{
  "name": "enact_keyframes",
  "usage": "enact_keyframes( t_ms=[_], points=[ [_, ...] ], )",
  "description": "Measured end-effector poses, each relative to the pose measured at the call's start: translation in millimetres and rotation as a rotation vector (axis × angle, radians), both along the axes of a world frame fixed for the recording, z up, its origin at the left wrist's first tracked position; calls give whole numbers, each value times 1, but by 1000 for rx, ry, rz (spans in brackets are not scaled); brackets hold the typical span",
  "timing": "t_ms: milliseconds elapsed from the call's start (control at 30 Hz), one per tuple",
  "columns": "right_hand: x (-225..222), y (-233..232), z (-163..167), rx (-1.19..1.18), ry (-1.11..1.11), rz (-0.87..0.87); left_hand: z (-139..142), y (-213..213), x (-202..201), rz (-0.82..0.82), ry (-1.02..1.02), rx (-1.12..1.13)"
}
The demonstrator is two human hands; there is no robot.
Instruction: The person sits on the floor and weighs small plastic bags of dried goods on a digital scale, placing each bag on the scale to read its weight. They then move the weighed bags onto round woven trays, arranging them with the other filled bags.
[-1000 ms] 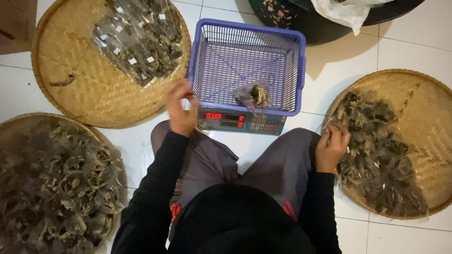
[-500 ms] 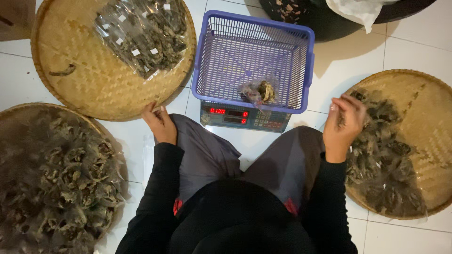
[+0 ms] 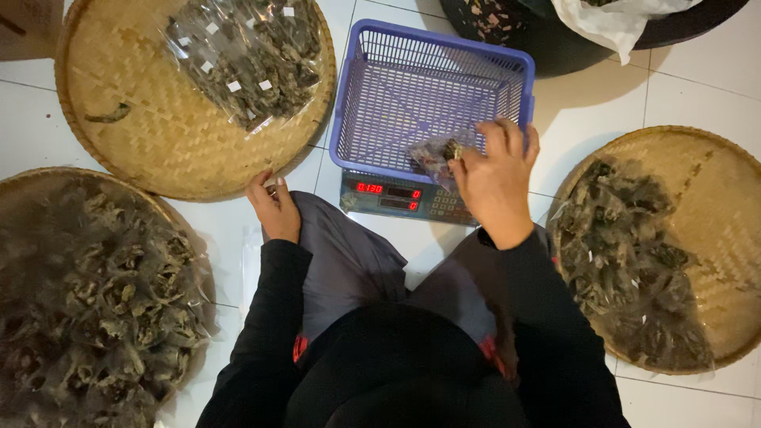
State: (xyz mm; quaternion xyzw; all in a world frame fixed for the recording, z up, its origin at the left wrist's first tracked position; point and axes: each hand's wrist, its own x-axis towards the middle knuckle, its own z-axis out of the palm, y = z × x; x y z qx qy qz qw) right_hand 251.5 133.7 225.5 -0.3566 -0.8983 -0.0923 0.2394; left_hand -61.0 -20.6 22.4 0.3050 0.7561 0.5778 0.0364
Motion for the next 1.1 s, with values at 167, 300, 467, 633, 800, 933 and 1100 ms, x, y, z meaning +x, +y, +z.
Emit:
enact_keyframes(
  t_ms=[167, 300, 467, 633, 800, 933, 1100],
  points=[
    [-15, 3, -16, 32, -69, -136, -7, 1, -3, -10, 2, -2],
    [-19, 3, -21, 6, -22, -190, -9, 1, -4, -32, -3, 32],
    [-23, 9, -27, 28, 1, -154, -11, 3, -4, -32, -28, 20],
    [-24, 14, -32, -132, 32, -102, -11, 3, -5, -31, -93, 9],
    [-24, 8, -32, -85, 74, -85, -6, 5, -4, -28, -82, -3],
    [-15, 5, -27, -159, 227, -60, -3, 5, -3, -37, -70, -16],
    [10, -2, -6, -237, 411, -83, -4, 5, -3, -41, -63, 8]
  ],
)
